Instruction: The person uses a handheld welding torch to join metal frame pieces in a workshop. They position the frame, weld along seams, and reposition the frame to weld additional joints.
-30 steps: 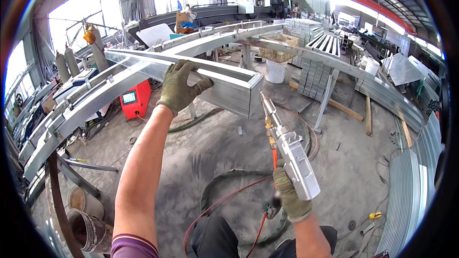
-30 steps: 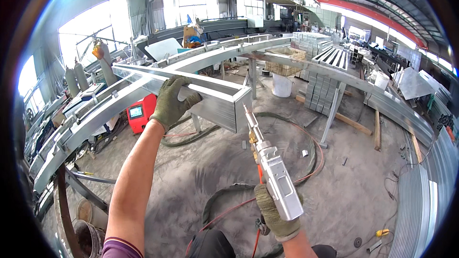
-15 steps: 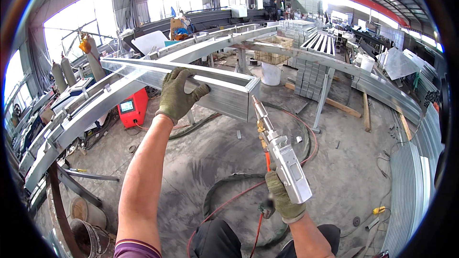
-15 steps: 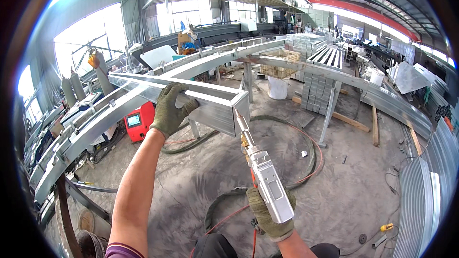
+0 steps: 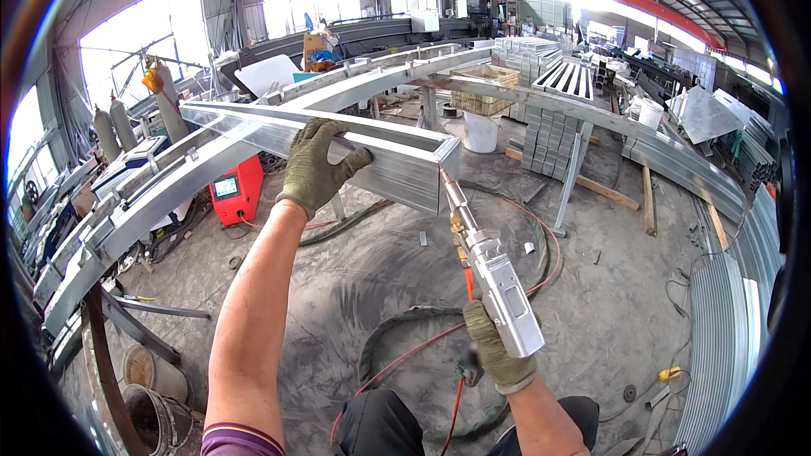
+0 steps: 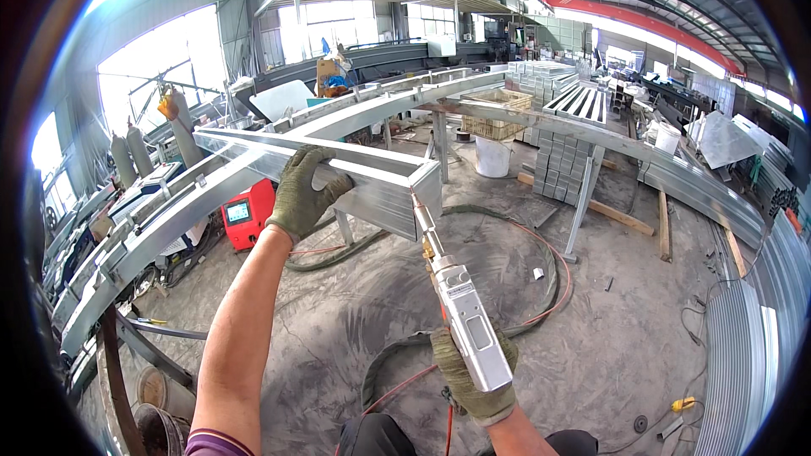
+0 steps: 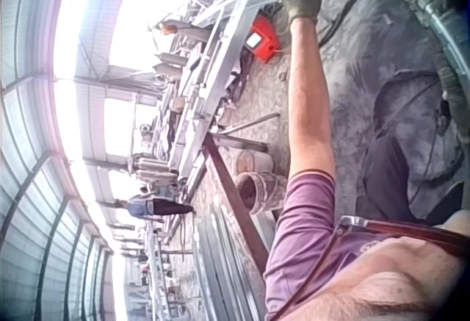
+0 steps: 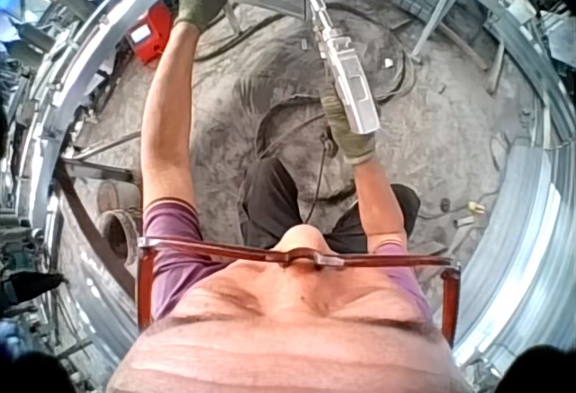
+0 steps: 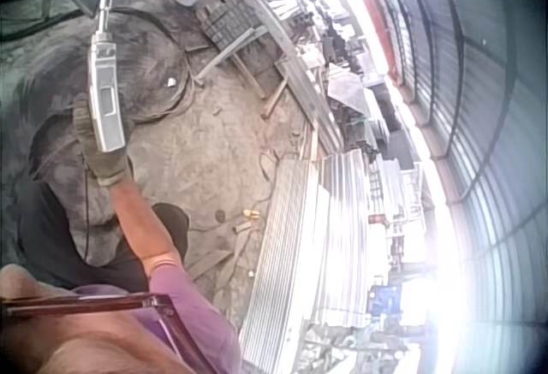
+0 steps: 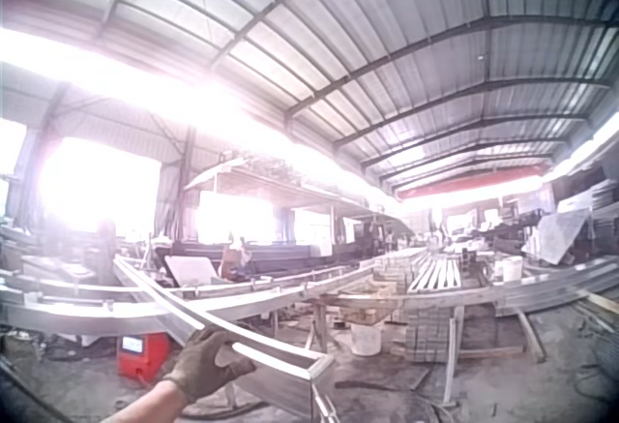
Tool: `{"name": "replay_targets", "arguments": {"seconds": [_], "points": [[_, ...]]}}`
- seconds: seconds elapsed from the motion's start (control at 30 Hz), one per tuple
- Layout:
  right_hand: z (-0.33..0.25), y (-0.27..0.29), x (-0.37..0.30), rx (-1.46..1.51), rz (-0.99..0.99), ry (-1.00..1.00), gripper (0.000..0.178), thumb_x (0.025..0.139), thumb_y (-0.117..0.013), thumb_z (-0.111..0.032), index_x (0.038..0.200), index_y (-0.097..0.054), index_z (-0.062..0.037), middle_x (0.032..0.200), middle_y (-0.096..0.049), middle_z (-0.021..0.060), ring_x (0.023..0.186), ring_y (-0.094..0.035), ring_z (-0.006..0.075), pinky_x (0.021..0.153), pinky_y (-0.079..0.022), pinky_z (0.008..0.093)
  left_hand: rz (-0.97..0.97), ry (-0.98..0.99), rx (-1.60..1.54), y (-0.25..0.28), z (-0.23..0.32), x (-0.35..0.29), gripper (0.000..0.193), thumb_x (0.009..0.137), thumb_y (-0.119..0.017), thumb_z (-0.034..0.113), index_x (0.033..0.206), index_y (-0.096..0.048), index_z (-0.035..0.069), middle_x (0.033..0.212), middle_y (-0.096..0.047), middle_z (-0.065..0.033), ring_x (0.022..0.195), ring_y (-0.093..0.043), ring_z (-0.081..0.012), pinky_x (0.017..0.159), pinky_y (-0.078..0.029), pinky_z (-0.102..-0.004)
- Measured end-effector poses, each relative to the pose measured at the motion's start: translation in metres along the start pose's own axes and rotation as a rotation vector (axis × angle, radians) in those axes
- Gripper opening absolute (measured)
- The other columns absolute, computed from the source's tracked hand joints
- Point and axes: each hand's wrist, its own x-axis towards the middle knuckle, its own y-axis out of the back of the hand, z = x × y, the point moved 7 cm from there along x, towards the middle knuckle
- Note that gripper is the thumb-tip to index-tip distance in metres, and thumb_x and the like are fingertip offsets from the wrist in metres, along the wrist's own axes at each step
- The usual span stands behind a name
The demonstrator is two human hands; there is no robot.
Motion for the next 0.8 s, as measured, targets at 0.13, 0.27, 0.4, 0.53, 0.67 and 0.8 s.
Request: {"name": "replay_targets", "arguments": {"seconds": [0.13, 0.27, 0.4, 0.53, 0.67, 0.8], "points": [[0.01, -0.005, 0.001, 0.086, -0.027, -0.117, 0.023, 0.088, -0.083, -0.01, 0.11, -0.077, -0.0045, 0.095, -0.078, 0.009, 0.084, -0.075, 0.0256, 0.075, -0.06, 0.0371, 0.008, -0.001, -0.005, 0.0, -0.001, -0.001, 0.064, 0.081, -0.088, 0.05, 0.122, -0.07, 0.004, 0.122, -0.068, -0.0156, 0.121, -0.061, -0.0374, 0.108, -0.046, -0.0473], [0.019, -0.01, -0.004, 0.292, -0.007, -0.186, 0.023, 0.088, -0.083, -0.008, 0.11, -0.077, -0.0036, 0.094, -0.078, 0.0091, 0.084, -0.076, 0.0235, 0.074, -0.06, 0.0359, 0.014, -0.006, -0.02, -0.001, 0.0, 0.0, 0.064, 0.081, -0.088, 0.05, 0.123, -0.07, 0.004, 0.122, -0.068, -0.0161, 0.121, -0.062, -0.0375, 0.108, -0.047, -0.0473], [0.021, -0.015, -0.005, 0.479, -0.009, -0.297, 0.023, 0.088, -0.082, -0.005, 0.11, -0.077, -0.0027, 0.095, -0.078, 0.009, 0.085, -0.076, 0.0216, 0.074, -0.06, 0.0345, 0.014, -0.02, -0.016, 0.001, -0.001, 0.0, 0.063, 0.082, -0.088, 0.049, 0.123, -0.07, 0.005, 0.121, -0.069, -0.0162, 0.12, -0.062, -0.0376, 0.107, -0.048, -0.0476], [0.015, -0.011, -0.002, 0.299, -0.004, -0.199, 0.022, 0.089, -0.082, -0.004, 0.11, -0.077, -0.0027, 0.094, -0.078, 0.0087, 0.084, -0.076, 0.0207, 0.074, -0.06, 0.0342, 0.008, -0.026, -0.015, 0.0, 0.0, 0.0, 0.063, 0.082, -0.087, 0.049, 0.123, -0.069, 0.005, 0.121, -0.069, -0.0162, 0.119, -0.063, -0.0376, 0.106, -0.048, -0.0477], [0.011, -0.011, -0.006, 0.112, -0.106, 0.025, 0.022, 0.099, -0.071, -0.003, 0.121, -0.07, -0.0008, 0.104, -0.072, 0.0054, 0.09, -0.069, 0.0154, 0.08, -0.058, 0.0307, 0.007, -0.021, -0.042, -0.001, 0.002, 0.0, 0.063, 0.083, -0.087, 0.05, 0.122, -0.069, 0.004, 0.12, -0.069, -0.0161, 0.119, -0.063, -0.0372, 0.105, -0.049, -0.0474], [0.007, -0.011, 0.0, 0.205, -0.117, -0.061, 0.017, 0.099, -0.072, -0.004, 0.116, -0.072, -0.0006, 0.103, -0.075, 0.0063, 0.092, -0.072, 0.0165, 0.081, -0.059, 0.0313, 0.009, -0.015, -0.028, 0.001, 0.0, 0.0, 0.062, 0.083, -0.087, 0.048, 0.123, -0.069, 0.004, 0.121, -0.069, -0.0162, 0.12, -0.063, -0.0368, 0.106, -0.049, -0.047]]}}
